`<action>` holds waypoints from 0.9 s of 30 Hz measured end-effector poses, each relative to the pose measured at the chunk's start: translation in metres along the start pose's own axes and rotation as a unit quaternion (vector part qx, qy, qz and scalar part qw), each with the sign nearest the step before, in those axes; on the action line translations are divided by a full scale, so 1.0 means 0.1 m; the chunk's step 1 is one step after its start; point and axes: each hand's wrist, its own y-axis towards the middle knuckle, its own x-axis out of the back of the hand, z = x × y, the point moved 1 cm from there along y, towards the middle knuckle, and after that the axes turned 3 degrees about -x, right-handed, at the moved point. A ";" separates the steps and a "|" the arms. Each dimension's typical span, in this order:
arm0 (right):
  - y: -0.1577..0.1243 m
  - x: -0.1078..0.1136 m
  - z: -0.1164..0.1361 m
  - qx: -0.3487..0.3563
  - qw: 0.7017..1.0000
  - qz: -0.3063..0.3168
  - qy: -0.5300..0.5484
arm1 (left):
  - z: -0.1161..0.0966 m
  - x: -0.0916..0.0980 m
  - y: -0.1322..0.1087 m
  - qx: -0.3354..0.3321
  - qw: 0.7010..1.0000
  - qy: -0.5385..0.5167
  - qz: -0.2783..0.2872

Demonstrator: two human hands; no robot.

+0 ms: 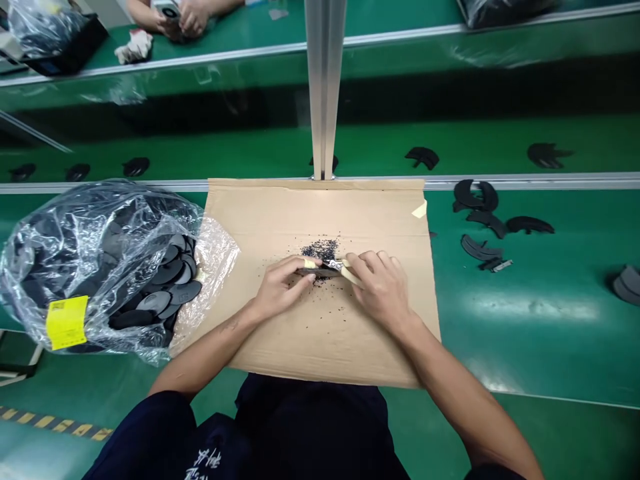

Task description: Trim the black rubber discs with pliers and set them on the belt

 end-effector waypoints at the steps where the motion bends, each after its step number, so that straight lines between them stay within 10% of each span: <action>1: 0.00 -0.01 -0.02 -0.029 0.999 0.007 0.043 | 0.02 0.00 0.00 0.022 1.000 -0.003 -0.014; 9: 0.00 -0.01 0.08 -0.184 0.890 0.047 0.415 | 0.07 -0.13 -0.01 0.122 0.984 -0.129 0.030; 19: 0.02 0.04 -0.02 0.053 0.948 -0.052 0.310 | 0.00 0.09 0.55 0.044 0.938 -0.037 0.341; 27: -0.04 -0.02 -0.08 0.053 0.974 -0.071 0.210 | 0.31 0.90 1.45 0.032 0.940 0.254 0.225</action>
